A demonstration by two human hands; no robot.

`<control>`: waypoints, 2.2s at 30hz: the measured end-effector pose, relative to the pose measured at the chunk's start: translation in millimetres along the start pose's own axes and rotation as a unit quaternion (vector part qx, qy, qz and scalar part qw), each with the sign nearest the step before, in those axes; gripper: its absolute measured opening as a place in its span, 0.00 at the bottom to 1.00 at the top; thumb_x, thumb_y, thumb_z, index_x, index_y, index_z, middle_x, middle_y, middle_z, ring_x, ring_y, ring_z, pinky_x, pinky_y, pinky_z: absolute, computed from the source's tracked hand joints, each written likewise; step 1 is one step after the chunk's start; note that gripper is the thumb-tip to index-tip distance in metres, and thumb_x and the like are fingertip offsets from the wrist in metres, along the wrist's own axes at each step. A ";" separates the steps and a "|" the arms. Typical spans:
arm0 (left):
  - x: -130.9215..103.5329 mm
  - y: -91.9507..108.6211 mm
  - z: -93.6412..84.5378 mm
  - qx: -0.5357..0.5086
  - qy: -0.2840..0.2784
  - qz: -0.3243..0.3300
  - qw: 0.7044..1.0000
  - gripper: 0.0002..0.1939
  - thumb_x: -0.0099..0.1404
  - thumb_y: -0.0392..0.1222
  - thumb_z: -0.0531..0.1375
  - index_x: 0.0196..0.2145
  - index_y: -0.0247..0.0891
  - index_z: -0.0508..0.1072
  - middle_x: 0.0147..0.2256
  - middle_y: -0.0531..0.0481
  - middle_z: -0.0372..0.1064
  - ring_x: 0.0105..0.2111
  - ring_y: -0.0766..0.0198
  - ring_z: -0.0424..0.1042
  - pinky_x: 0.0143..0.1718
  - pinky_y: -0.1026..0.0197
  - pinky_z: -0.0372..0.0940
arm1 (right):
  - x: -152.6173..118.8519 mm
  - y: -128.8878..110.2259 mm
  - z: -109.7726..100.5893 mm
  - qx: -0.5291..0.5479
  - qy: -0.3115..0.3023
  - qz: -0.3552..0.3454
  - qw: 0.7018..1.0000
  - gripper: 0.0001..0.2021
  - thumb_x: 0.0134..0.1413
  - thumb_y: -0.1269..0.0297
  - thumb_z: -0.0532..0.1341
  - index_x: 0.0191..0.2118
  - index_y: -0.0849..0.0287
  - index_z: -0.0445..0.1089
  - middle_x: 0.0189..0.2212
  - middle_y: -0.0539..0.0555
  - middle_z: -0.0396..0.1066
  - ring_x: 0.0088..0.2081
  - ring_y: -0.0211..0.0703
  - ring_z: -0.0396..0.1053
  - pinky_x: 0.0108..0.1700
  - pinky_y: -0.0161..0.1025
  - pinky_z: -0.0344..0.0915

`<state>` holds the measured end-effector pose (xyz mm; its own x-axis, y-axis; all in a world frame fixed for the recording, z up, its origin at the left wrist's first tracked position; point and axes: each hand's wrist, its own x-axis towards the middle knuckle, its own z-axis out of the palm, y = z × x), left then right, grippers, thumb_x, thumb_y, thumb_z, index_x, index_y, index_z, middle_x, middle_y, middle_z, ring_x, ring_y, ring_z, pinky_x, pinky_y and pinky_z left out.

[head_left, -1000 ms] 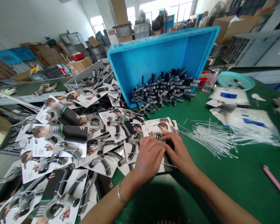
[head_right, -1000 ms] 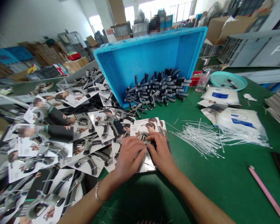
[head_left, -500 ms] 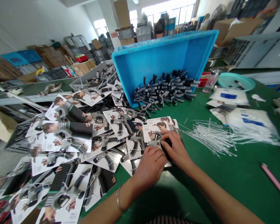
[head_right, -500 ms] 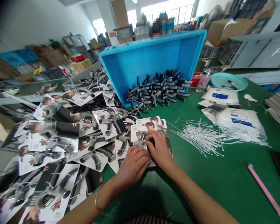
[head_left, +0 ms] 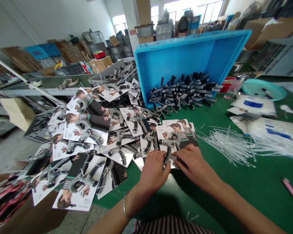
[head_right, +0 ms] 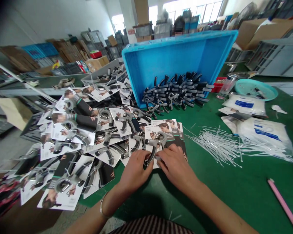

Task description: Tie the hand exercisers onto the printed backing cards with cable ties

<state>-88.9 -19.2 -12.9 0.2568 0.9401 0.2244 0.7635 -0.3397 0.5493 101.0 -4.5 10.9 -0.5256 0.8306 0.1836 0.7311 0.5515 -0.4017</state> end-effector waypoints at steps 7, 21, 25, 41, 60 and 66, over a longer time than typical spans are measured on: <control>-12.0 -21.1 -6.1 -0.270 -0.018 -0.061 0.961 0.09 0.66 0.38 0.62 0.44 0.42 0.76 0.42 0.50 0.76 0.43 0.61 0.74 0.48 0.58 0.66 | 0.2 5.7 0.8 0.079 0.025 -0.012 0.996 0.06 0.65 0.68 0.58 0.40 0.56 0.73 0.35 0.54 0.75 0.39 0.49 0.63 0.42 0.46 0.59; 3.3 -6.0 20.2 -0.284 0.062 -0.020 0.957 0.05 0.66 0.35 0.61 0.40 0.40 0.77 0.38 0.50 0.74 0.41 0.63 0.73 0.46 0.60 0.65 | 6.2 17.6 8.5 0.126 0.100 -0.001 0.987 0.04 0.63 0.69 0.60 0.41 0.56 0.73 0.37 0.54 0.74 0.41 0.48 0.66 0.43 0.43 0.63; 1.4 -5.3 22.4 -0.268 0.060 -0.019 0.961 0.06 0.67 0.35 0.61 0.40 0.40 0.77 0.39 0.49 0.74 0.42 0.62 0.73 0.47 0.60 0.65 | 7.9 21.1 5.7 0.032 0.093 0.002 0.995 0.10 0.65 0.68 0.57 0.50 0.58 0.70 0.41 0.58 0.72 0.43 0.51 0.65 0.46 0.47 0.61; 1.9 6.3 28.2 -0.243 0.061 -0.004 0.968 0.04 0.66 0.35 0.61 0.39 0.39 0.76 0.37 0.49 0.75 0.40 0.62 0.73 0.44 0.60 0.66 | -13.8 44.0 -25.9 0.041 -0.036 -0.028 0.998 0.05 0.63 0.69 0.60 0.37 0.58 0.72 0.33 0.54 0.73 0.40 0.48 0.65 0.45 0.45 0.60; 2.0 7.3 31.8 -0.266 0.067 -0.030 0.961 0.02 0.66 0.36 0.62 0.36 0.39 0.76 0.35 0.50 0.74 0.36 0.63 0.72 0.39 0.63 0.66 | 0.6 38.6 -9.8 0.176 0.056 -0.019 0.983 0.03 0.62 0.65 0.62 0.37 0.56 0.72 0.33 0.52 0.73 0.37 0.44 0.70 0.41 0.40 0.66; 2.6 7.5 33.0 -0.259 0.062 -0.022 0.964 0.03 0.66 0.37 0.61 0.37 0.38 0.76 0.36 0.50 0.74 0.38 0.63 0.72 0.42 0.62 0.66 | -4.2 44.1 -12.4 0.101 0.052 -0.045 0.993 0.05 0.63 0.63 0.61 0.40 0.58 0.71 0.31 0.53 0.71 0.36 0.45 0.66 0.40 0.41 0.63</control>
<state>-62.9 -18.2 -34.7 0.1335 0.9538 0.2690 0.3650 -0.2997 0.8815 140.8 17.3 3.5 -0.5295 0.7880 0.3142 0.5756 0.6058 -0.5492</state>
